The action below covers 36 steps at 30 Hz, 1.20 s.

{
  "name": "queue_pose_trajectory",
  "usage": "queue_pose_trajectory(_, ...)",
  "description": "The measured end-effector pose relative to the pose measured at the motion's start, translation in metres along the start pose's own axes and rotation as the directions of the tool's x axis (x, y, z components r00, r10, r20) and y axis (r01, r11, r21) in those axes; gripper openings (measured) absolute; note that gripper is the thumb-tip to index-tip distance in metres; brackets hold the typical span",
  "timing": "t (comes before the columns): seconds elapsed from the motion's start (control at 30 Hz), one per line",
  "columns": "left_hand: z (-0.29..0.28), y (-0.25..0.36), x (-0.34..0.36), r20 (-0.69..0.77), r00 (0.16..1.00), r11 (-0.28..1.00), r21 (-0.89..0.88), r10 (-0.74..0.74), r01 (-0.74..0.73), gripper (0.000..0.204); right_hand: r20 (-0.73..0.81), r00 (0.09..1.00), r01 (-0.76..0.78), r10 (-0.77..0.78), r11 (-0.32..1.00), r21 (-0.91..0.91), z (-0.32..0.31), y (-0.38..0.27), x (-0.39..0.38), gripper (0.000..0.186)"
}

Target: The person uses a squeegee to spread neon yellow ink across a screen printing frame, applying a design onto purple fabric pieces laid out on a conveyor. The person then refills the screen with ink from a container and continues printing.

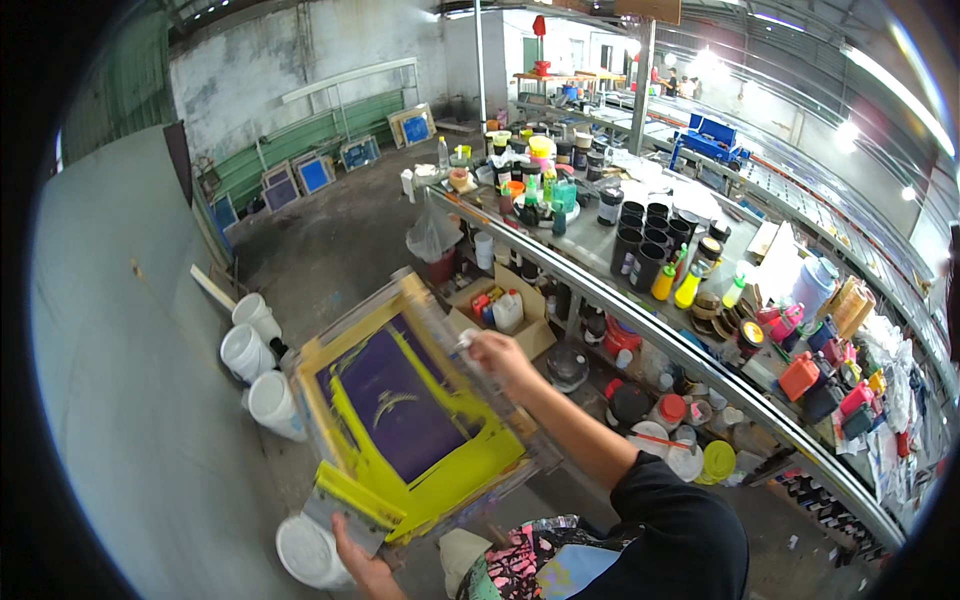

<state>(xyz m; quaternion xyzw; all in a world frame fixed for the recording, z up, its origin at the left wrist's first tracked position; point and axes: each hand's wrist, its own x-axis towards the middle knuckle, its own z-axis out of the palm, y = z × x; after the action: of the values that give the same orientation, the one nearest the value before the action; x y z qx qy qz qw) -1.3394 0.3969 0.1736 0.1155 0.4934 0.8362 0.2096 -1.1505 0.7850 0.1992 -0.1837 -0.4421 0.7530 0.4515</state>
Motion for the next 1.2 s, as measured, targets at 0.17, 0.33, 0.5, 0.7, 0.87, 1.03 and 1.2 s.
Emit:
queue_pose_trajectory(0.17, -0.037, 0.061, 0.186, -0.01, 0.992, 0.919, 0.377, 0.124, -0.111, 0.078, 0.243, 0.965, 0.148, -0.095, 0.966, -0.21, 0.139, 0.052, 0.168, 0.025)
queue_pose_trajectory(0.33, -0.019, 0.096, 0.346, 0.019, 0.972, 0.918, 0.323, 0.235, -0.228, 0.069, 0.229, 0.955, 0.24, -0.186, 0.942, -0.235, 0.218, 0.096, 0.314, 0.023)
queue_pose_trajectory(0.5, 0.041, 0.15, 0.453, 0.211, 0.945, 0.716, 0.617, 0.249, -0.326, 0.064, 0.141, 0.979, 0.179, -0.145, 0.943, -0.281, 0.248, 0.115, 0.404, 0.025)
queue_pose_trajectory(0.7, 0.076, 0.098, 0.678, 0.04, 0.999, 0.986, 0.167, -0.029, 0.022, 0.075, -0.016, 0.99, 0.123, -0.14, 0.915, -0.385, 0.235, 0.151, 0.536, 0.023)
queue_pose_trajectory(0.87, 0.143, 0.063, 0.851, 0.138, 0.982, 0.99, 0.065, -0.132, 0.124, 0.072, -0.077, 0.969, 0.193, -0.235, 0.912, -0.363, 0.24, 0.165, 0.701, 0.022)
queue_pose_trajectory(1.03, 0.219, 0.047, 1.013, 0.087, 0.996, 0.991, 0.13, -0.023, 0.011, 0.081, -0.091, 0.954, 0.251, -0.286, 0.927, -0.28, 0.27, 0.188, 0.89, 0.022)
queue_pose_trajectory(1.2, 0.209, 0.018, 1.149, -0.044, 0.998, 0.991, 0.125, -0.048, 0.053, 0.081, 0.037, 0.983, 0.185, -0.182, 0.939, -0.29, 0.315, 0.215, 1.044, 0.018)
